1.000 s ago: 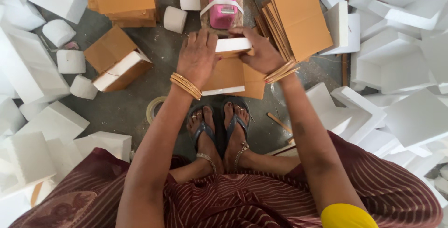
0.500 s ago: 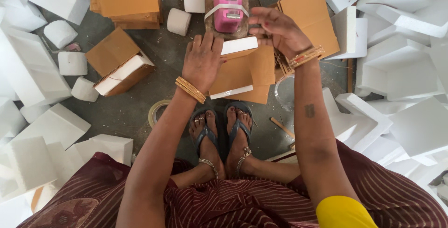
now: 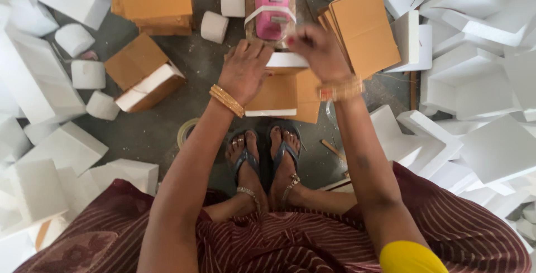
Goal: The person assembles small cardboard boxes and inserts white foam pieces into them by hand, using a pink tape dispenser to secure the foam and cardboard components.
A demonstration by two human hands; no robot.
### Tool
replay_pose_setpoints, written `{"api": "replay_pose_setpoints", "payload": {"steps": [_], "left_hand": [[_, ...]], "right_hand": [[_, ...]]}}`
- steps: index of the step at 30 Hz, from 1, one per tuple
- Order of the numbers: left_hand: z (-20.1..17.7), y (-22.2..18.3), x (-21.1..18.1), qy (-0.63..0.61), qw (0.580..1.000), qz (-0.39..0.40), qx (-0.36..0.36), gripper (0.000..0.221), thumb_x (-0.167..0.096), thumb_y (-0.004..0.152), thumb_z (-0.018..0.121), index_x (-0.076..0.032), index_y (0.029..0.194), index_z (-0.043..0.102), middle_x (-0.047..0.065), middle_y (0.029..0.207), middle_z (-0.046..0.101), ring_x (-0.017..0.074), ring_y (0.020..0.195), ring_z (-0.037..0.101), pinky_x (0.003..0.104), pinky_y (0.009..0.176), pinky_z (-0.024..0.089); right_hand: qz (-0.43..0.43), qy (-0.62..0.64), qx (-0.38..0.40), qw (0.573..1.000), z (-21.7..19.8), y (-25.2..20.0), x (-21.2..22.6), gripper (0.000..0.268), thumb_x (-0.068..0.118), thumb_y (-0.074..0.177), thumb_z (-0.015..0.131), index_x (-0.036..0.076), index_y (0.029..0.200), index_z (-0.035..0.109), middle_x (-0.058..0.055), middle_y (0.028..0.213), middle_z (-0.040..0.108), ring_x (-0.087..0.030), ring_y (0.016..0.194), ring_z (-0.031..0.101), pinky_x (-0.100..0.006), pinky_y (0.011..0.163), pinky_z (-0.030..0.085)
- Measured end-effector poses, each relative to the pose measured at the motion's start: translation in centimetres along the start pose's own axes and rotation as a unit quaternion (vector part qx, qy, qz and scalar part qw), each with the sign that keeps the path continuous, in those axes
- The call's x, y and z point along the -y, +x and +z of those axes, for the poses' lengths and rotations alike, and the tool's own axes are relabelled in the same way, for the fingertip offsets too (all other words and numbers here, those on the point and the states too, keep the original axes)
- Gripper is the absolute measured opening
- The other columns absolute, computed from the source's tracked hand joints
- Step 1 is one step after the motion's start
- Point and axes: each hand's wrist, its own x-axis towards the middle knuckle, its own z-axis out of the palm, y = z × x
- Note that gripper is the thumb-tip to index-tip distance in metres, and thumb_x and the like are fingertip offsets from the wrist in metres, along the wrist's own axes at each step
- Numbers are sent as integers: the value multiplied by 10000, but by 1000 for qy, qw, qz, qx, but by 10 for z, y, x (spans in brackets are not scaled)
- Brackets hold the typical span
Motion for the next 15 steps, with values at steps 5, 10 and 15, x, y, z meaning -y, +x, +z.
{"api": "replay_pose_setpoints", "payload": {"steps": [5,10,15], "left_hand": [[9,5,1,-7,1000,26,-15,423,-93,838,776,-101,1207,570,99,1230,581,343,1156,570,478,955,511],[10,17,1,-9,1000,16,18,509,-97,790,774,-77,1255,567,113,1199,586,357,1140,580,488,915,516],[7,10,-6,-2,1000,3,-10,572,-137,766,790,-27,1275,553,136,1195,589,364,1127,577,489,912,511]], "right_hand": [[-26,-14,-50,998,14,-67,34,61,64,1009,690,17,1041,668,10,906,702,-79,804,649,-225,712,503],[121,160,-36,979,44,-86,7,112,82,975,673,30,1069,640,-7,827,688,-74,698,616,-223,623,496],[188,320,-22,928,57,-90,-30,133,98,985,691,3,1054,629,-26,812,671,-89,676,605,-236,613,489]]}}
